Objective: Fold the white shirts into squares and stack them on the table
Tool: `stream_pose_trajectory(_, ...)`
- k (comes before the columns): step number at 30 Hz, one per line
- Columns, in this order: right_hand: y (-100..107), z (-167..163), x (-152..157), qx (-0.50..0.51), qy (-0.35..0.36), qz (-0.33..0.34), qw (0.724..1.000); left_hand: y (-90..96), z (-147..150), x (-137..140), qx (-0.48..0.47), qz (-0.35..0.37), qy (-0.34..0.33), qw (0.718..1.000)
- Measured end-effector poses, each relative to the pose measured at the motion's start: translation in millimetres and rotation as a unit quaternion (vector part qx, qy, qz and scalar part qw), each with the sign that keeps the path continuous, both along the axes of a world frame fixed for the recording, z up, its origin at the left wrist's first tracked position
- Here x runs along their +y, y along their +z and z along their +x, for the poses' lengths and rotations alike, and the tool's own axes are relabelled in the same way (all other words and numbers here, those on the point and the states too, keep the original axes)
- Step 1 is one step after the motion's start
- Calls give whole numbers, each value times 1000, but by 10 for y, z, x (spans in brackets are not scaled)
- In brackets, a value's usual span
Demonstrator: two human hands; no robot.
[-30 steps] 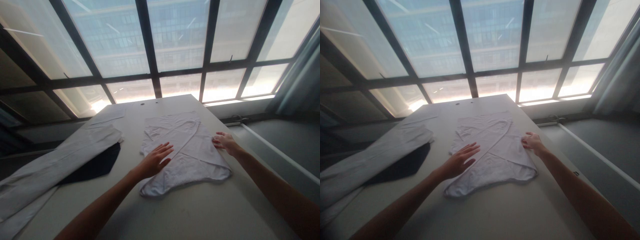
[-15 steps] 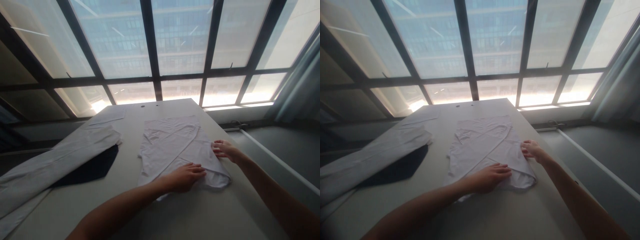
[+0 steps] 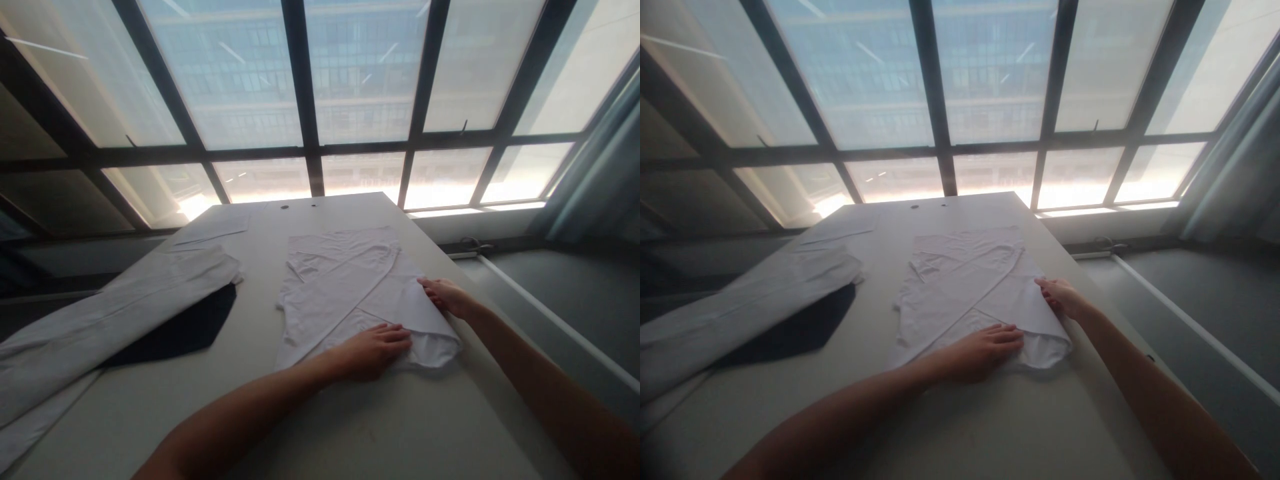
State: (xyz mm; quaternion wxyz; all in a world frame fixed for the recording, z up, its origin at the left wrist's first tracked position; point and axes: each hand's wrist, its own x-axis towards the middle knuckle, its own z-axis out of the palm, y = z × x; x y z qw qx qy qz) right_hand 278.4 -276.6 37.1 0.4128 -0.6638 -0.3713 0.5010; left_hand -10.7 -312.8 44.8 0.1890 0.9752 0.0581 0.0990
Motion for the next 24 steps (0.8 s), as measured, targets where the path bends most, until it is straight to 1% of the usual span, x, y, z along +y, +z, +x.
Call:
stream_pose_trajectory(2,-26,-30,13,15,12,5,1000,67,-8,39,-5,8,29,1000)
stream_pose_trajectory(3,-35,-45,17,21,12,1,1000,97,-14,83,-12,14,58,998)
stream_pose_trajectory(5,-45,-72,23,31,10,-4,999,128,-37,223,-20,28,137,990)
stream_pose_trajectory(8,-50,-105,27,51,2,4,999,64,-102,508,2,46,256,966)
stream_pose_trajectory(10,-42,-128,27,52,11,36,998,-42,-159,681,33,49,306,950)
stream_pose_trajectory(12,-19,-161,30,42,31,76,996,-158,-209,795,57,49,324,943)
stream_pose_trajectory(14,19,-208,40,21,45,100,994,-252,-241,843,67,50,322,943)
stream_pose_trajectory(19,135,-372,94,-74,27,87,993,-364,-240,837,41,59,318,945)
stream_pose_trajectory(24,185,-572,171,-119,50,99,987,-413,-229,853,19,64,317,946)
